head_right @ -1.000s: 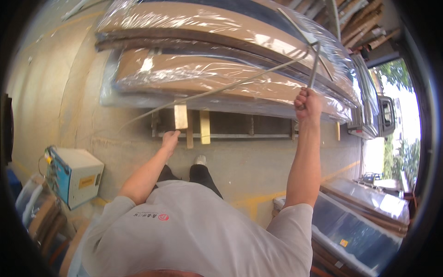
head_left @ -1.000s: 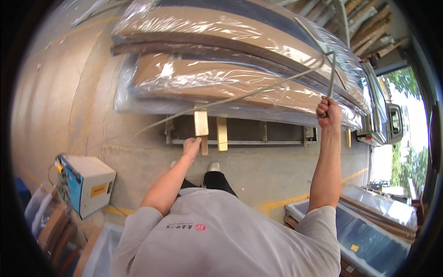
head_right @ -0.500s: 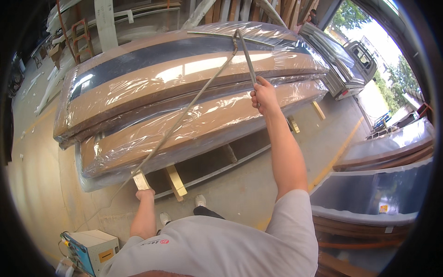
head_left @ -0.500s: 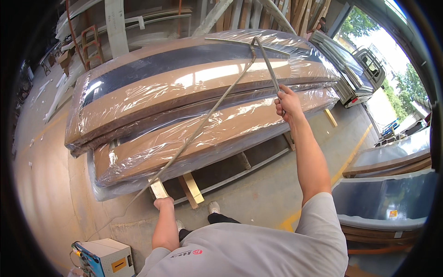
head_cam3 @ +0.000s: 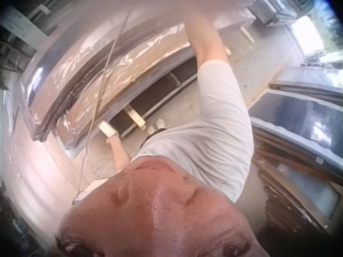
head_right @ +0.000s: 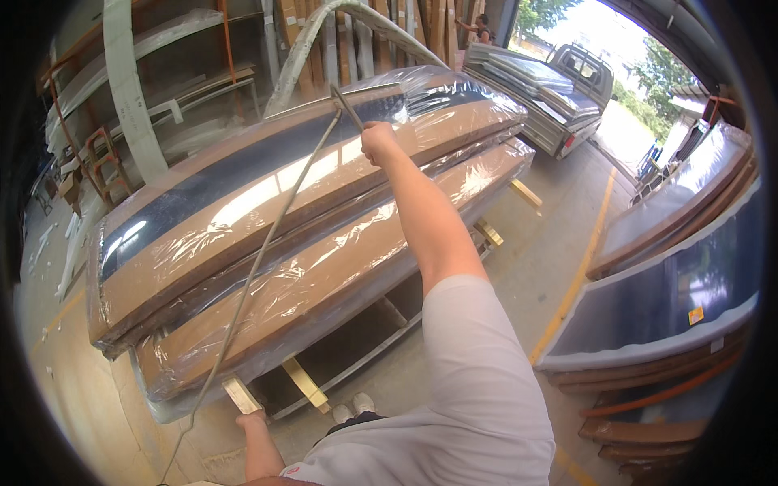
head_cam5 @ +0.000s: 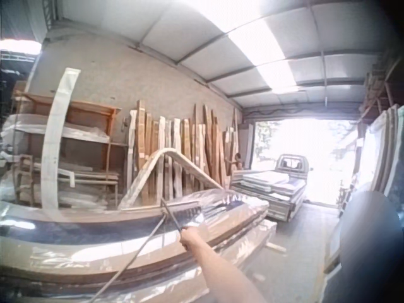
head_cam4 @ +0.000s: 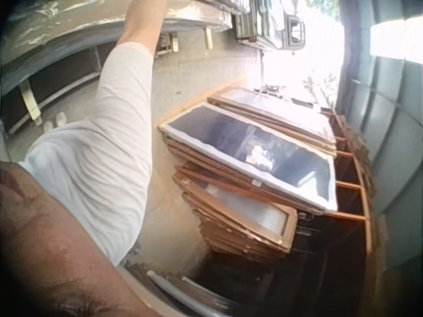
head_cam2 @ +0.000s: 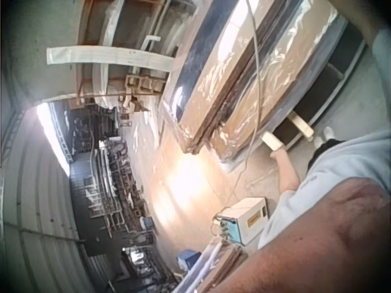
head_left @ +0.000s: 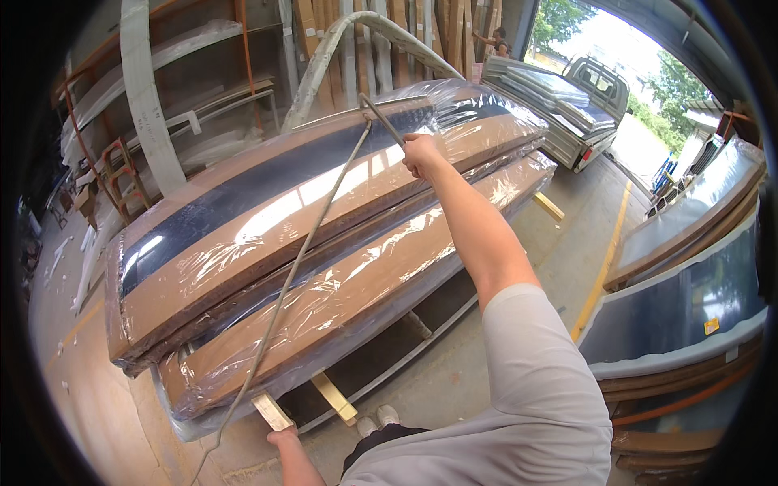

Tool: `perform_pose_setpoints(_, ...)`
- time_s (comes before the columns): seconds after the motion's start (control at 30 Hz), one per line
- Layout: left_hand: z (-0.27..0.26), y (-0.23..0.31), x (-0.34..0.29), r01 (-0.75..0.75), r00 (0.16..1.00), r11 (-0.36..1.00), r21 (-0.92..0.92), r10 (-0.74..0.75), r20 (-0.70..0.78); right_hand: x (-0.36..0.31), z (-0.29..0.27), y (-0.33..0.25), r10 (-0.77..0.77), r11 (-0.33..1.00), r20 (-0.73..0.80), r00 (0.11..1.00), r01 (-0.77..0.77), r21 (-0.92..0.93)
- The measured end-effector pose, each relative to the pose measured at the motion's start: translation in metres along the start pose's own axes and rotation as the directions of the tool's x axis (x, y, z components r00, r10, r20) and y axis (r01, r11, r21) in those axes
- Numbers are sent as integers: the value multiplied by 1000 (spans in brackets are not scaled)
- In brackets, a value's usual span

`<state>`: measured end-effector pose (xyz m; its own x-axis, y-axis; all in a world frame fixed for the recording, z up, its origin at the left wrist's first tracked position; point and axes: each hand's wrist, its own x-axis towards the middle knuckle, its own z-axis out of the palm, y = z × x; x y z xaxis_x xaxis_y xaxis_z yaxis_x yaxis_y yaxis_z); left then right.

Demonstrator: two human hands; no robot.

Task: The person uses a T-shaped tool to pull a plastic strap around a stack of large, brown, wrapped boxes on a pallet.

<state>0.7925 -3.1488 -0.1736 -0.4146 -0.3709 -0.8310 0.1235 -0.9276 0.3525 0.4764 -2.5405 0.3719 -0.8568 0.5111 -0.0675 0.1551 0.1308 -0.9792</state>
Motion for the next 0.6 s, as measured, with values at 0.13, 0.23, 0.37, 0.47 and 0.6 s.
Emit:
perform_pose_setpoints(0.13,16,38,-44,-75,988,981,-182,48,-148,15,15,-4,29,999,15,999,-30,37)
perform_pose_setpoints(0.23,-24,104,-10,-176,962,924,-340,234,138,10,6,-10,18,992,132,991,-1,-128)
perform_pose_setpoints(0.37,30,124,-25,-274,928,913,-303,334,166,10,-46,0,46,971,227,973,10,-239)
perform_pose_setpoints(0.47,15,110,-12,-332,936,866,374,352,16,47,-40,15,78,988,185,980,-50,-148)
perform_pose_setpoints(0.6,63,66,-55,-269,952,886,377,305,-38,73,-49,15,160,967,137,978,-127,-223)
